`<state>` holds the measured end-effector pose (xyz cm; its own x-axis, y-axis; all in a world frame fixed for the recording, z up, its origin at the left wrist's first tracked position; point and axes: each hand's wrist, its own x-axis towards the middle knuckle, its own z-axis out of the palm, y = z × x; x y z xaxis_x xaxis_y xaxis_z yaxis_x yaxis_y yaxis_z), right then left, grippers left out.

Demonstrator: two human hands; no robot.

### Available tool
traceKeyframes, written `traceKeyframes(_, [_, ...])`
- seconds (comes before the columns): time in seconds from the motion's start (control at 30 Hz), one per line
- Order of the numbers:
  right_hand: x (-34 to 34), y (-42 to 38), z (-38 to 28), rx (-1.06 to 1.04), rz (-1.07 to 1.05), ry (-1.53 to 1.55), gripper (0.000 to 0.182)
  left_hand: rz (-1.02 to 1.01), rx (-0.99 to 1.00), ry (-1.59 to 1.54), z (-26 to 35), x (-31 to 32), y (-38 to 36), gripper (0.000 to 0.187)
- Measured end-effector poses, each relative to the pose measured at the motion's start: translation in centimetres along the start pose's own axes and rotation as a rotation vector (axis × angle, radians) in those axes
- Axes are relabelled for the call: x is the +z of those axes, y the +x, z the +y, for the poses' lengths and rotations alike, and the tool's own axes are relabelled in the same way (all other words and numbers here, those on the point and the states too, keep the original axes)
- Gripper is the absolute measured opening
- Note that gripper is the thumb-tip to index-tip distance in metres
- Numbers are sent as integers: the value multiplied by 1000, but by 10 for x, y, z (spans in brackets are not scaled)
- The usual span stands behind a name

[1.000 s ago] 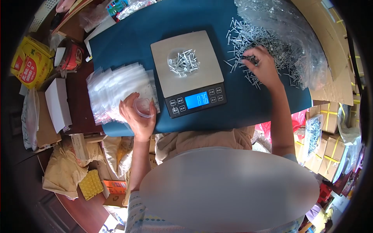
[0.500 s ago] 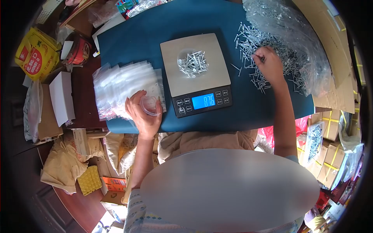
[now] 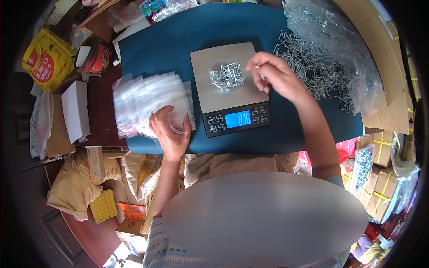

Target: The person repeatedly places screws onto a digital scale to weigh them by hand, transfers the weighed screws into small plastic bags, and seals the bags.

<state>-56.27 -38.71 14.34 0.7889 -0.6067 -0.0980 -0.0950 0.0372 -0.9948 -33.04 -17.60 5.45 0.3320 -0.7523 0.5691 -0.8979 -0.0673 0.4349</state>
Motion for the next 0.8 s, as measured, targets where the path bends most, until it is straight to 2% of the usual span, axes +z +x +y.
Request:
traceKeyframes(0.07, [20, 9, -2, 7, 4, -62, 17, 5, 4, -2, 0, 0, 0, 56])
traceKeyframes(0.23, [59, 21, 5, -365, 200, -719, 26, 5, 5, -6, 0, 0, -1, 57])
traceKeyframes(0.33, [68, 26, 16, -413, 262, -816, 28, 5, 1, -13, 1, -1, 0, 57])
traceKeyframes(0.47, [67, 14, 1, -315, 263, -780, 29, -28, -5, 14, -2, -1, 0, 59])
traceKeyframes(0.57, [49, 1, 2, -247, 355, -787, 28, -120, -32, 35, -7, 2, -3, 74])
traceKeyframes(0.6, [40, -7, -4, -144, 370, -806, 29, -170, -55, 41, -4, 0, -1, 81])
traceKeyframes(0.67, [12, -22, 7, -239, 464, -1074, 32, -267, -101, 56, 5, -8, 8, 94])
traceKeyframes(0.77, [-16, -51, -10, -399, 594, -976, 38, -375, 15, 236, 13, -36, 29, 108])
traceKeyframes(0.8, [-19, -65, -24, -421, 661, -904, 40, -354, 32, 184, 17, -46, 38, 108])
